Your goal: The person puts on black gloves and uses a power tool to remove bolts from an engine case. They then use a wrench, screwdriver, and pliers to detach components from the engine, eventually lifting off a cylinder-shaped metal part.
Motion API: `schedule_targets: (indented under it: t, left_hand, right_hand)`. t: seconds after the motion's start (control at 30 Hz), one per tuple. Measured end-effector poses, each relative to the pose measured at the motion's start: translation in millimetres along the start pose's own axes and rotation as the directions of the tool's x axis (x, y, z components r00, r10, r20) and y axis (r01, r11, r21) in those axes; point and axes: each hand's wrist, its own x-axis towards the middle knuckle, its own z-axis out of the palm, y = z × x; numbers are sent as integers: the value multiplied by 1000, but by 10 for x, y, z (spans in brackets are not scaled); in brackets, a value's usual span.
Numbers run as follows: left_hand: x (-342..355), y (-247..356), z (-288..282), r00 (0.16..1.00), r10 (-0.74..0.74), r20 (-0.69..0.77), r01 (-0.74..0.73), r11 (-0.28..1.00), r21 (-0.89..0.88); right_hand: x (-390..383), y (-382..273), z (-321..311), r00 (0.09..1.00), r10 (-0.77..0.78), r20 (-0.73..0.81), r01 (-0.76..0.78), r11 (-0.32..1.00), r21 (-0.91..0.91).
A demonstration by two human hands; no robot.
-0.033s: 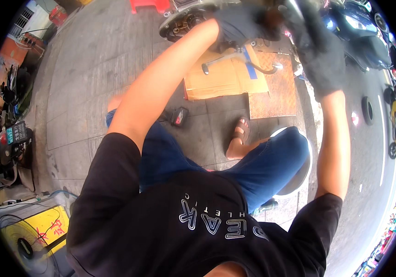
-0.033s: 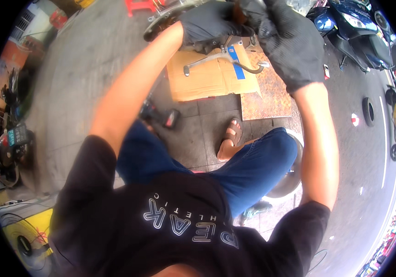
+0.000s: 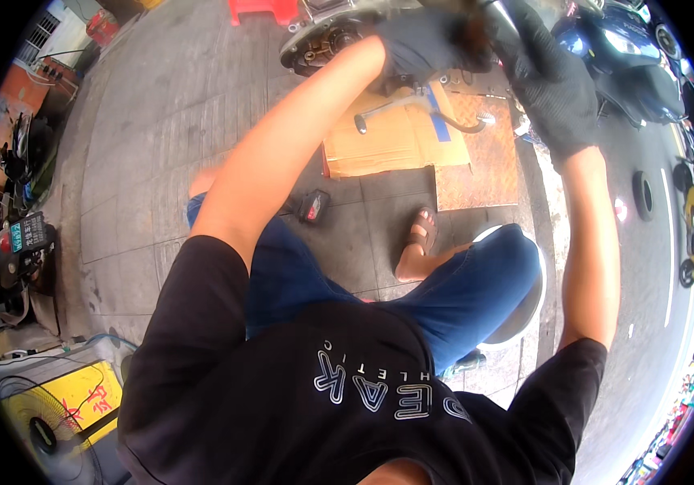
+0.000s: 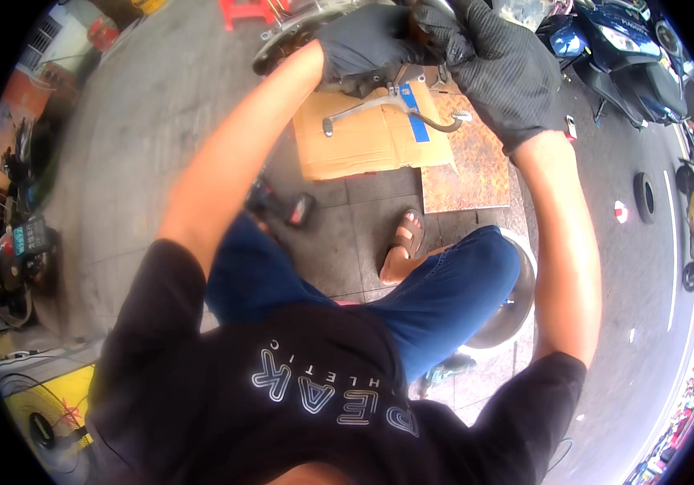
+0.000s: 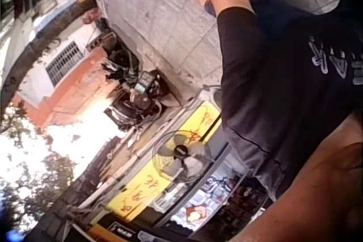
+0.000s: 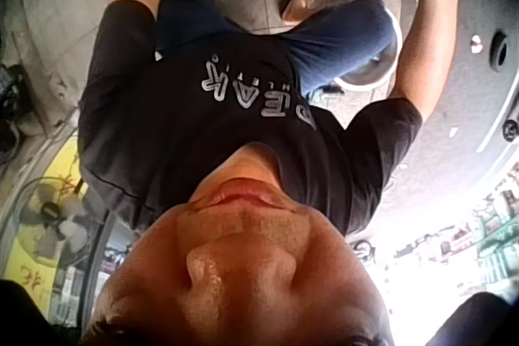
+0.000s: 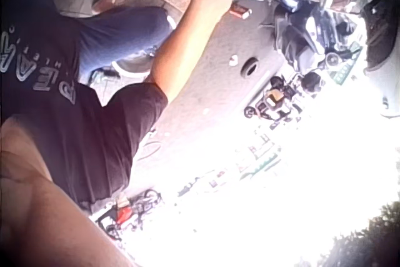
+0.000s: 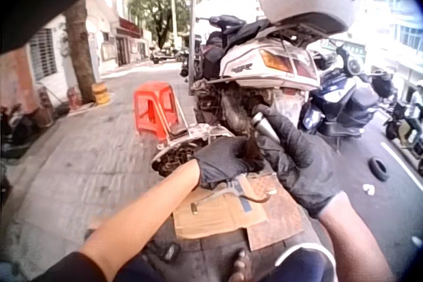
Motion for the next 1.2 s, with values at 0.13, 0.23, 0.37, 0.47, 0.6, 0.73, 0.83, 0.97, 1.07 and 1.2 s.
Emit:
schedule_targets:
  t: [0.13, 0.23, 0.37, 0.47, 0.6, 0.73, 0.83, 0.97, 1.07, 1.2]
  left_hand:
    - [-40, -139, -109, 997, -75, 10, 76, 986, -149]
    - [128, -68, -34, 995, -95, 16, 96, 992, -78]
    - [58, -250, -132, 984, -163, 70, 174, 968, -183]
    - [31, -183, -82, 997, -77, 11, 77, 974, -212]
    - [140, -155, -79, 1000, 8, 28, 0, 955, -298]
    - [55, -204, -91, 996, 27, 83, 5, 930, -367]
    - [18, -122, -89, 994, -46, 100, 76, 942, -326]
    - [114, -304, -178, 939, 35, 343, 207, 738, -642]
    - [-62, -308, 104, 962, 257, -96, -257, 966, 18]
    - [83, -156, -89, 993, -72, 98, 101, 937, -334]
  right_hand:
    - [410, 97, -45, 967, -63, 245, 70, 997, -21]
    - [394, 1139, -447, 994, 77, 77, -101, 919, 381]
    - [377, -21, 58, 994, 43, 100, -34, 995, -93]
    - [405, -21, 64, 996, -66, -61, 73, 991, 116]
    - [328, 24, 109, 972, 184, 144, -164, 977, -140]
    - [419, -137, -3, 996, -19, 85, 1, 978, 208]
    - [426, -254, 35, 936, -152, -317, 274, 879, 389]
    - [107, 33, 265, 974, -76, 214, 123, 968, -218]
    - [-267, -101, 271, 977, 191, 99, -206, 962, 177]
    - [-684, 373, 342, 757, 165, 633, -535, 713, 454]
